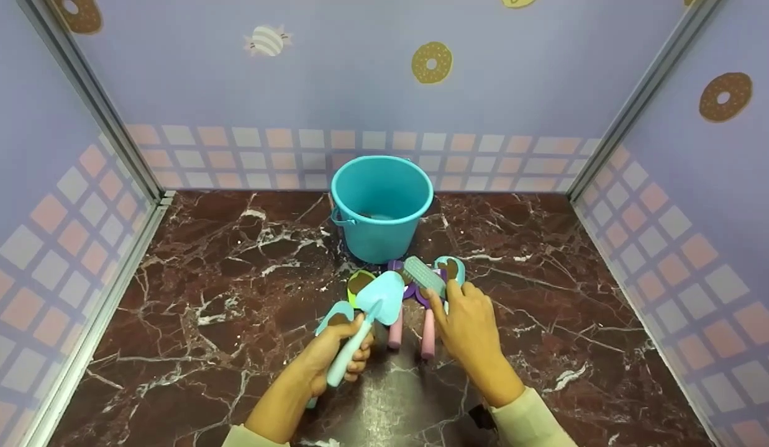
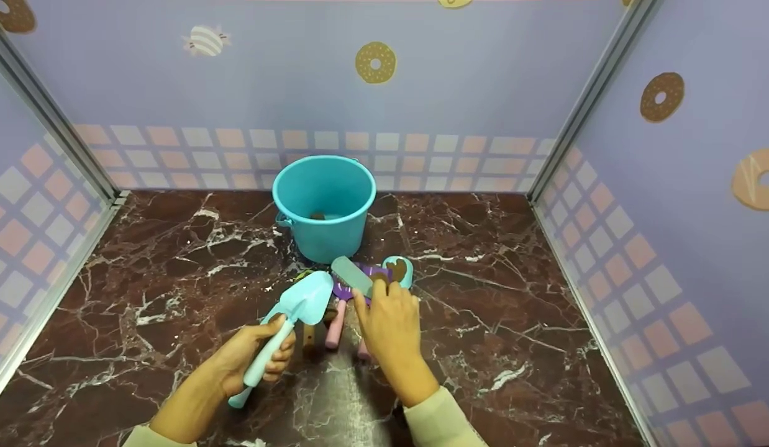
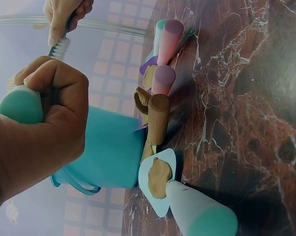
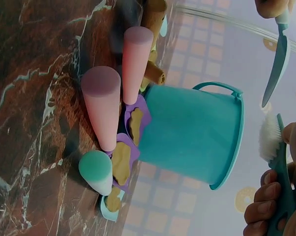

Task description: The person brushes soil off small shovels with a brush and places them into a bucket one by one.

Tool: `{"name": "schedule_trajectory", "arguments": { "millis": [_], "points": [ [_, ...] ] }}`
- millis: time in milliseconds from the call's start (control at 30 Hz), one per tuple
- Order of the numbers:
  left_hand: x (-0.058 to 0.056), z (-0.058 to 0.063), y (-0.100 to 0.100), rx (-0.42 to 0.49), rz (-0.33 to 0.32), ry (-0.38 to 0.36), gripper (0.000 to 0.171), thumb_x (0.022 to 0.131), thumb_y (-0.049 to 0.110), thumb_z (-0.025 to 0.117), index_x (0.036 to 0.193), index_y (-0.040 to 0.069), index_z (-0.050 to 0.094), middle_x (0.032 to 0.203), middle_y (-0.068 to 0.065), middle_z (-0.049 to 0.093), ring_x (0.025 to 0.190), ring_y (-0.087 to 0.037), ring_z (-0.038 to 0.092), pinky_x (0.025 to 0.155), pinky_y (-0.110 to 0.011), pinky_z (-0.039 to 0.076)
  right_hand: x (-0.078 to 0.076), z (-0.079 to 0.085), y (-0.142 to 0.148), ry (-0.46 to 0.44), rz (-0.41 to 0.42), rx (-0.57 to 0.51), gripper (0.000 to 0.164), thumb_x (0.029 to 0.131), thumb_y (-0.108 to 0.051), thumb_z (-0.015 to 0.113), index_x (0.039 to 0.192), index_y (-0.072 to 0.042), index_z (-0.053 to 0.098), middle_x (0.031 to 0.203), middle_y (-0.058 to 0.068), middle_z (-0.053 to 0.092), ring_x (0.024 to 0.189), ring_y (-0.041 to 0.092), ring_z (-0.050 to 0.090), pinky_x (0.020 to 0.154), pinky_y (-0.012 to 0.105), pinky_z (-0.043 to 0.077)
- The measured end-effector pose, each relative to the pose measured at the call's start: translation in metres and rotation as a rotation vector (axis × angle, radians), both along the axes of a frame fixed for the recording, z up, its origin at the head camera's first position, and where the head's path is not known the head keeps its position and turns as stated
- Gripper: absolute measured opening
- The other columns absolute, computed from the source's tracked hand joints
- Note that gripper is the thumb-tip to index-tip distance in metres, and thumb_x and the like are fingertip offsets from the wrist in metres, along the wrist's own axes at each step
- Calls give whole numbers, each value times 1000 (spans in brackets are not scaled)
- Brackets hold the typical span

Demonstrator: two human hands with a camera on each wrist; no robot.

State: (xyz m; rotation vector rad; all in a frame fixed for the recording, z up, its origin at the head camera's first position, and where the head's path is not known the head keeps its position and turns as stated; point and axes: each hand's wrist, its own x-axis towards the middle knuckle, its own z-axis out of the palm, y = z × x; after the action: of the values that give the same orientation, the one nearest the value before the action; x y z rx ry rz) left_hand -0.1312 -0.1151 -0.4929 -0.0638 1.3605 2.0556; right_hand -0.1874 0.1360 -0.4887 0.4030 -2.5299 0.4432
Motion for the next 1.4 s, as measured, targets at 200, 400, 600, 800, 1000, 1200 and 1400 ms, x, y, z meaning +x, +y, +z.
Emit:
{"name": "schedule_trajectory", "arguments": {
  "millis": [200, 400, 600, 800, 1000, 1200, 1400],
  "points": [
    [-4, 2, -1, 4, -3, -2, 48, 108, 47, 33, 78, 14, 51, 64, 5, 42, 51, -4, 39, 47, -20, 33, 0, -1, 3, 2, -20, -3, 40, 101, -40, 60, 82, -6, 52, 71, 11, 48, 67, 36, 54, 64, 49, 42],
    [-14, 10, -8, -10, 18, 20, 47, 108, 45, 33, 80, 13, 51, 64, 5, 44, 51, -4, 40, 46, -20, 32, 0, -7, 7, 12, -20, -14, 40, 101, -39, 60, 81, -5, 52, 72, 11, 48, 66, 36, 54, 64, 50, 44],
    [-35, 28, -18, -54, 83, 73, 47, 109, 44, 33, 83, 11, 52, 65, 4, 47, 50, -5, 43, 45, -19, 35, 3, -14, 10, 5, -25, -11, 40, 100, -39, 62, 82, -5, 53, 71, 12, 48, 66, 36, 55, 64, 51, 45],
    [-67, 50, -22, -82, 145, 76, 49, 109, 45, 31, 82, 10, 52, 64, 3, 46, 49, -7, 42, 44, -21, 34, 8, -19, 7, -26, -13, -6, 38, 99, -38, 63, 82, -6, 51, 70, 9, 46, 65, 35, 53, 64, 49, 44],
    [-103, 68, -23, -335, 206, 183, 53, 109, 45, 32, 78, 9, 56, 63, 1, 47, 49, -9, 43, 44, -23, 34, 14, -20, -1, -58, 17, 4, 39, 99, -41, 63, 80, -9, 50, 69, 5, 43, 63, 32, 50, 64, 46, 42],
    [-132, 82, -20, -932, 267, 496, 50, 107, 44, 39, 81, 9, 63, 70, -3, 54, 62, -19, 51, 60, -33, 43, 18, -23, -8, -64, 38, 38, 40, 98, -41, 63, 80, -9, 49, 69, 5, 41, 60, 29, 47, 64, 46, 41],
    [-159, 84, -16, -1511, 221, 758, 40, 106, 42, 42, 99, 10, 66, 99, -16, 68, 94, -38, 66, 81, -54, 51, 22, -27, -11, -70, 55, 63, 40, 98, -41, 63, 82, -7, 51, 70, 7, 44, 61, 31, 50, 64, 46, 43]
  ]
}}
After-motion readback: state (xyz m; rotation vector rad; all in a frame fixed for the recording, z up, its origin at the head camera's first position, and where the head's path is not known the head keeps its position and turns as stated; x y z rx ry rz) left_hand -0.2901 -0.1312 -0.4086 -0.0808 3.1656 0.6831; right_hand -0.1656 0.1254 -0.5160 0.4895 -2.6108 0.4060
